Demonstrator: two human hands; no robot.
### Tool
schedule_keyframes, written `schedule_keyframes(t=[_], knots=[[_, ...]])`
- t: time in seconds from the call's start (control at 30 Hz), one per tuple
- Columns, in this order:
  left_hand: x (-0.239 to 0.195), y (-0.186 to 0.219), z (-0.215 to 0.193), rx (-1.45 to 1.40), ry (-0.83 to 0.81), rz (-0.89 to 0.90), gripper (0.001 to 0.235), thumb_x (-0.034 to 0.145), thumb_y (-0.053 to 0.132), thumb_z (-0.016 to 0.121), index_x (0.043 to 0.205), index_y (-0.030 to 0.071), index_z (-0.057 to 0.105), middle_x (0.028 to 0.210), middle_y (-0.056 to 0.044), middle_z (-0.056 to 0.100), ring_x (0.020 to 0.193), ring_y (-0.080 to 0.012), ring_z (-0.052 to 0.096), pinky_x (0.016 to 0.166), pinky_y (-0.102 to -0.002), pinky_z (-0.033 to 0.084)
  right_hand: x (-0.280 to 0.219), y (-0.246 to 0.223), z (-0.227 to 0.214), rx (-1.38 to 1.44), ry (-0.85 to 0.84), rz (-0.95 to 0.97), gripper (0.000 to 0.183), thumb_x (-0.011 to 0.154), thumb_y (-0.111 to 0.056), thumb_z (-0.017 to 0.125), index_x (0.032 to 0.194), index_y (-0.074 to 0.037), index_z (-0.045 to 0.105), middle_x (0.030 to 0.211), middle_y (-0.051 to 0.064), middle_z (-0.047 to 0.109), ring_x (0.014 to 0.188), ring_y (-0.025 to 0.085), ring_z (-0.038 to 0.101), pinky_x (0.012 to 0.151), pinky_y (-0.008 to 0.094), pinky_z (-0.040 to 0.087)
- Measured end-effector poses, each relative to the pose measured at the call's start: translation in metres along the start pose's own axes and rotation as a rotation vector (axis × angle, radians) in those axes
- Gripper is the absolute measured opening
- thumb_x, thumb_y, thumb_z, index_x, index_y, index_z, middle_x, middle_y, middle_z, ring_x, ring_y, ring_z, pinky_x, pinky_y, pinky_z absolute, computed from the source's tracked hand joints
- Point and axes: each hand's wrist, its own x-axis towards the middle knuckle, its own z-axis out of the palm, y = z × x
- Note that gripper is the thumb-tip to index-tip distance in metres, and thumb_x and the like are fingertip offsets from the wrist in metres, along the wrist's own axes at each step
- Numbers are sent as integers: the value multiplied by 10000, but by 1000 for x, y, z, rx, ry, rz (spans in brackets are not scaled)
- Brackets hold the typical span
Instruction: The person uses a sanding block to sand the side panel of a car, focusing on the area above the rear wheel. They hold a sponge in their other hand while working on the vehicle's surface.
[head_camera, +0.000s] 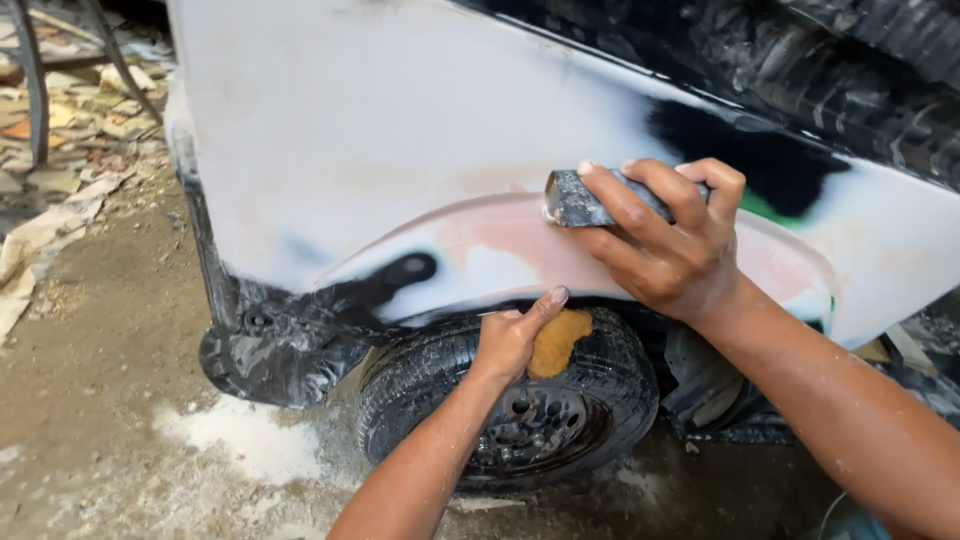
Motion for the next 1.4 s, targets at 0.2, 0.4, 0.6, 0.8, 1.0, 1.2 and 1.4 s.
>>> schedule_keyframes(t=[0.2,0.4,0.6,0.8,1.0,1.2,1.4], knots=[[-7,7,-3,-28,-7,27,566,689,416,931,478,-28,650,437,-120,593,453,-144,596,531,-272,498,-11,-4,1,-15,-15,28,226,1023,-145,642,800,-162,673,1205,59,745,1059,289,594,890,451,338],[-5,0,-4,30,-16,-9,615,672,475,928,498,-47,654,465,-154,597,504,-173,614,590,-322,508,-5,-9,2,-39,38,34,214,1020,-157,636,824,-200,711,1220,40,740,1052,276,597,872,457,351],[-1,-7,-2,-41,6,41,518,675,362,949,483,-15,651,460,-108,611,486,-126,612,509,-257,476,-8,-8,10,-39,-6,62,170,992,-141,648,852,-217,707,1252,26,722,1078,273,573,909,455,332],[-6,2,-1,-19,11,-29,605,661,441,939,463,-45,638,427,-138,577,455,-186,609,536,-307,488,-25,8,-15,-51,-90,46,134,1011,-158,660,891,-177,718,1250,75,735,1087,309,597,892,462,355],[3,-9,-4,45,-21,-14,617,678,468,921,438,-15,622,418,-125,573,454,-172,616,515,-295,482,3,-19,21,35,-8,91,75,941,-248,737,869,-267,733,1267,-6,708,1105,249,569,925,463,320],[-11,17,-3,-10,9,-22,568,635,416,950,483,-45,654,456,-142,613,484,-186,625,554,-314,510,-67,21,-22,-55,-96,98,103,994,-155,683,947,-197,764,1246,88,713,1108,337,591,888,470,391],[-21,41,1,126,-102,-148,690,720,489,832,400,206,290,383,45,307,379,-120,276,480,-276,277,-9,-4,6,-90,-37,32,123,953,-258,877,1007,-232,769,1199,31,678,1031,278,579,866,452,317]])
